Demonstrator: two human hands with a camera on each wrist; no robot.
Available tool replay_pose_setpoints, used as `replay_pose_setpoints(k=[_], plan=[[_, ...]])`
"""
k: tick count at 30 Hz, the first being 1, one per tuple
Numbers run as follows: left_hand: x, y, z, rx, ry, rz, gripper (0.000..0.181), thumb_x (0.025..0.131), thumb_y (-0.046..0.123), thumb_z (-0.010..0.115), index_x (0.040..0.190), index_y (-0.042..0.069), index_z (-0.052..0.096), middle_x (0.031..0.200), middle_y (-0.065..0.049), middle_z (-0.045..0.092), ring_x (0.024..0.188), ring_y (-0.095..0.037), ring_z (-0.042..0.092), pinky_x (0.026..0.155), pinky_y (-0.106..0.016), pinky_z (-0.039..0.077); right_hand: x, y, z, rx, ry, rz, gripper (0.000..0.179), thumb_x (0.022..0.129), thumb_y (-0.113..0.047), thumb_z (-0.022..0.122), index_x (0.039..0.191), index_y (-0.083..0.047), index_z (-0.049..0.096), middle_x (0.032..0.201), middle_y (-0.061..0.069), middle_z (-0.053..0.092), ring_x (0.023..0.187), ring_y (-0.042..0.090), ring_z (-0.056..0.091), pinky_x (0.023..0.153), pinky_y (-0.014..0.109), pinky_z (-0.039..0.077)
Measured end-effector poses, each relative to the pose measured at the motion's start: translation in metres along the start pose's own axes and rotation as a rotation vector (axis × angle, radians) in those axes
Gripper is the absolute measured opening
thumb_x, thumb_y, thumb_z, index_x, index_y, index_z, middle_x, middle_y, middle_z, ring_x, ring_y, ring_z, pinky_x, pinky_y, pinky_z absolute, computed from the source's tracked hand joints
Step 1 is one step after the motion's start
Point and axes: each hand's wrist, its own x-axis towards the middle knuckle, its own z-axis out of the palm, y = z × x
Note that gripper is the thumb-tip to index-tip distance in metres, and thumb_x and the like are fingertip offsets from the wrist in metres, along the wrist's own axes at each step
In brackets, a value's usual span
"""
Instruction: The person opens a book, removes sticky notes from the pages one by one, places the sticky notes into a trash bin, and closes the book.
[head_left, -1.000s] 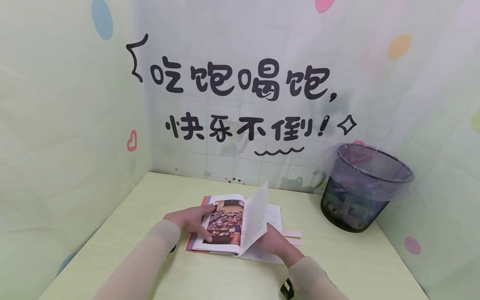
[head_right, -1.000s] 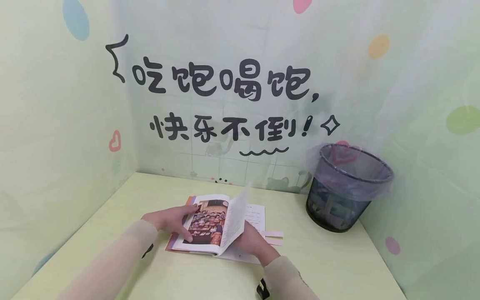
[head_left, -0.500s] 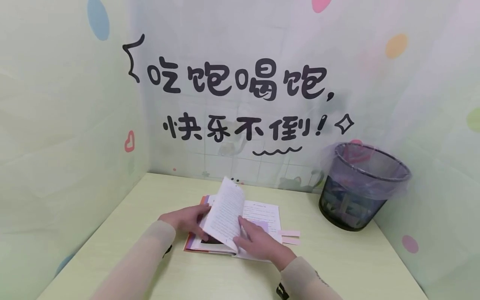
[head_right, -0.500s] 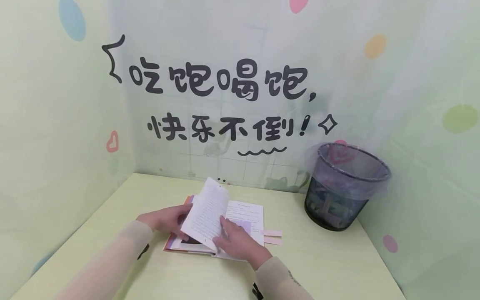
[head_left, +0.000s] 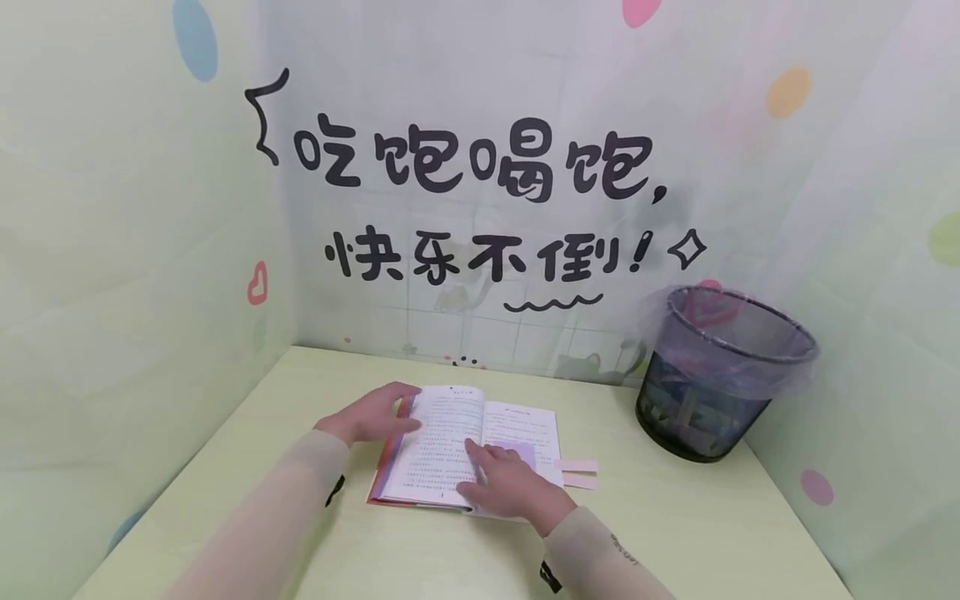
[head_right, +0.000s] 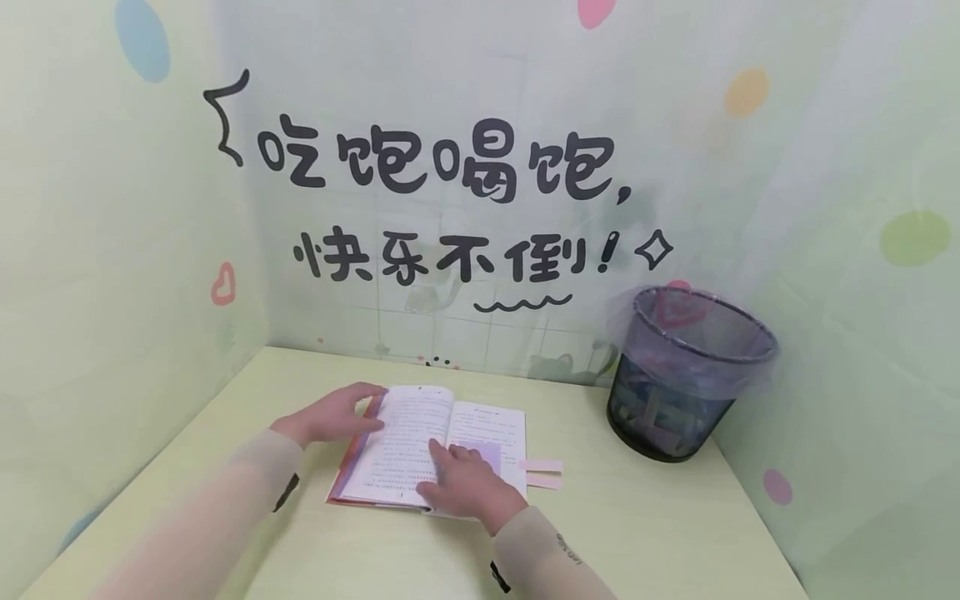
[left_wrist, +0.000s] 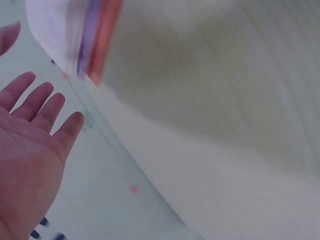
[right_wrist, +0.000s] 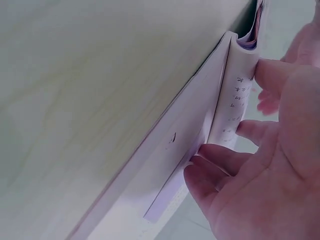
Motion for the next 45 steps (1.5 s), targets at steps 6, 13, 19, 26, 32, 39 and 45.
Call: replay_pose_setpoints(k=[6, 13, 19, 26, 32, 39, 45], plan=[[0.012, 0.044, 0.026, 0.047, -0.163, 0.059, 0.101, 0.086, 0.038, 0.095, 0.17, 0.015, 0.043, 0.18, -0.011, 0.034, 0.169, -0.039, 0.028, 0.137, -0.062, 0.023, -0.001, -0.003, -0.003, -0.046, -0.01, -0.01, 0.079, 0.107, -0.057, 0.061, 0.174, -0.023, 0.035, 0.173, 0.019, 0.045, 0.159, 0.049, 0.043, 0.125, 0.067, 0.043], [0.022, 0.068, 0.047, 0.093, -0.269, 0.083, 0.115, 0.081, 0.044, 0.098, 0.173, 0.015, 0.036, 0.184, -0.007, 0.024, 0.172, -0.032, 0.021, 0.14, -0.054, 0.02, -0.002, -0.001, -0.003, -0.099, -0.011, -0.054, 0.078, 0.109, -0.057, 0.057, 0.173, -0.019, 0.036, 0.173, 0.018, 0.045, 0.158, 0.049, 0.044, 0.126, 0.067, 0.042], [0.021, 0.069, 0.051, 0.1, -0.27, 0.045, 0.114, 0.083, 0.046, 0.096, 0.173, 0.012, 0.034, 0.185, -0.009, 0.021, 0.172, -0.035, 0.02, 0.14, -0.054, 0.02, 0.0, 0.001, -0.005, -0.136, -0.01, -0.068, 0.078, 0.108, -0.06, 0.056, 0.173, -0.022, 0.036, 0.173, 0.018, 0.046, 0.158, 0.049, 0.044, 0.128, 0.066, 0.039], [0.016, 0.069, 0.053, 0.059, -0.251, 0.03, 0.11, 0.084, 0.043, 0.095, 0.172, 0.013, 0.038, 0.184, -0.009, 0.024, 0.171, -0.036, 0.022, 0.14, -0.055, 0.02, 0.0, 0.008, -0.01, -0.096, -0.006, -0.102, 0.076, 0.108, -0.058, 0.059, 0.171, -0.021, 0.042, 0.169, 0.018, 0.051, 0.157, 0.048, 0.046, 0.129, 0.065, 0.038], [0.017, 0.072, 0.055, 0.107, -0.242, 0.034, 0.107, 0.083, 0.044, 0.095, 0.171, 0.015, 0.04, 0.183, -0.008, 0.026, 0.171, -0.033, 0.023, 0.14, -0.051, 0.021, 0.003, 0.031, -0.021, 0.044, 0.075, -0.132, 0.055, 0.113, -0.032, 0.056, 0.16, -0.002, 0.053, 0.158, 0.024, 0.06, 0.152, 0.046, 0.053, 0.129, 0.062, 0.04], [0.021, 0.071, 0.06, 0.195, -0.254, -0.018, 0.108, 0.083, 0.048, 0.093, 0.173, 0.024, 0.038, 0.184, 0.001, 0.026, 0.171, -0.03, 0.026, 0.139, -0.051, 0.025, 0.009, 0.063, -0.039, 0.017, 0.238, 0.087, 0.033, 0.109, -0.013, 0.062, 0.139, 0.001, 0.067, 0.129, 0.02, 0.07, 0.124, 0.037, 0.069, 0.111, 0.056, 0.057], [0.022, 0.072, 0.063, 0.181, -0.253, -0.034, 0.109, 0.082, 0.047, 0.094, 0.173, 0.023, 0.037, 0.184, 0.001, 0.025, 0.171, -0.03, 0.024, 0.139, -0.052, 0.024, 0.008, 0.078, -0.042, 0.03, 0.23, 0.191, 0.034, 0.105, -0.013, 0.064, 0.135, 0.001, 0.068, 0.123, 0.016, 0.069, 0.117, 0.032, 0.068, 0.107, 0.054, 0.057]])
